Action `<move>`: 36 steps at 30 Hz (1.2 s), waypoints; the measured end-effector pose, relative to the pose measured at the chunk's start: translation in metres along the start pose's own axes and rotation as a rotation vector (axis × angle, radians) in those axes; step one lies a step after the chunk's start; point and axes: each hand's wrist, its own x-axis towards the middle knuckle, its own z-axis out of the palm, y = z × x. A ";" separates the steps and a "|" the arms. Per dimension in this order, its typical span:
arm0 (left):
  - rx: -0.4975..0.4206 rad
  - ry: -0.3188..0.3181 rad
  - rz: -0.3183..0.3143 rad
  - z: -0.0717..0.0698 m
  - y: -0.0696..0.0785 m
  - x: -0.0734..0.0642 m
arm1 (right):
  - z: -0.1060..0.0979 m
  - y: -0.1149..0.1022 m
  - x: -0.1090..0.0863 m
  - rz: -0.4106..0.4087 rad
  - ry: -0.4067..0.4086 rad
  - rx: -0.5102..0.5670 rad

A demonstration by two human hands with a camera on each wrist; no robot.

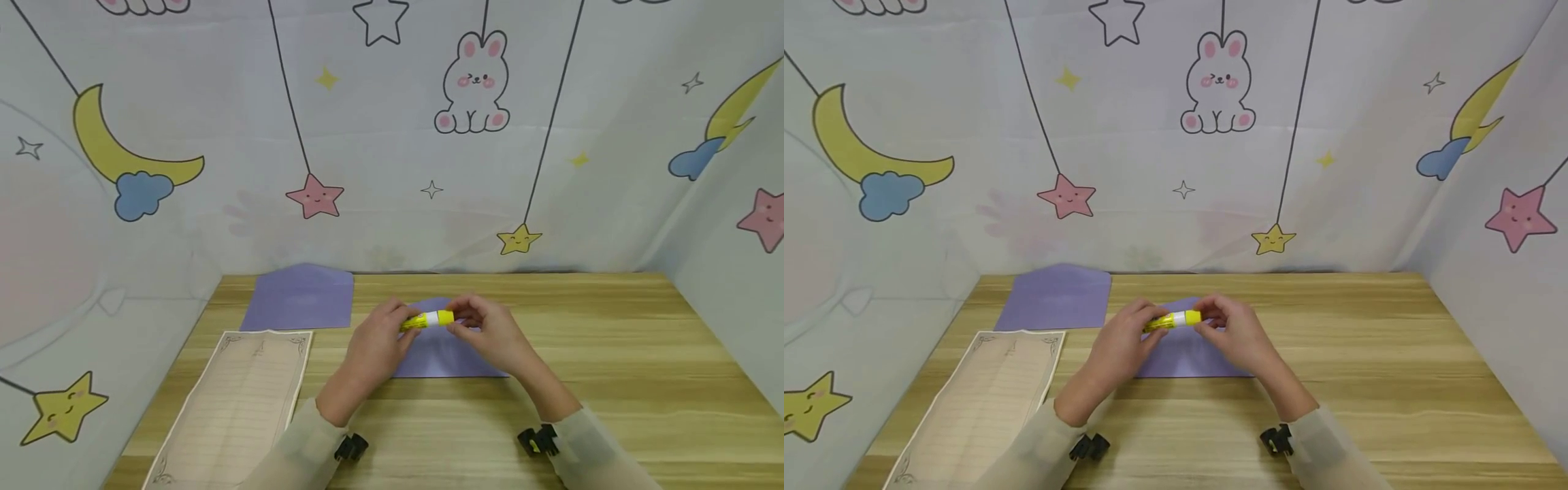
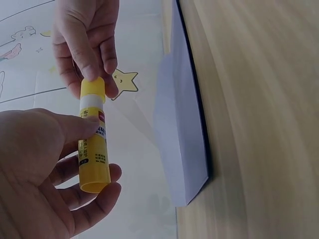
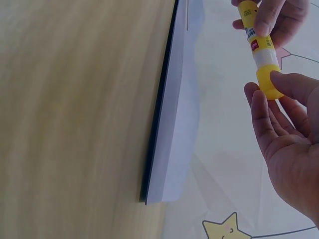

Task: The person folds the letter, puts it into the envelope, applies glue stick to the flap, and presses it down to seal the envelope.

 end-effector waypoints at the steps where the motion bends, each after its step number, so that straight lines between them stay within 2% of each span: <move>1: 0.000 -0.001 0.000 0.000 0.000 0.000 | 0.000 0.000 0.000 0.002 -0.001 0.004; 14: 0.000 -0.022 0.013 -0.001 0.004 -0.001 | 0.001 0.002 0.001 -0.009 -0.044 -0.007; 21: -0.008 -0.037 0.022 -0.001 0.005 -0.001 | 0.003 0.004 0.001 0.025 -0.081 0.050; 28: 0.003 -0.031 0.014 -0.001 0.005 -0.001 | 0.000 0.001 0.000 0.046 -0.072 0.003; 36: 0.008 -0.043 0.019 -0.002 0.005 -0.001 | -0.003 -0.001 0.000 0.020 -0.090 -0.021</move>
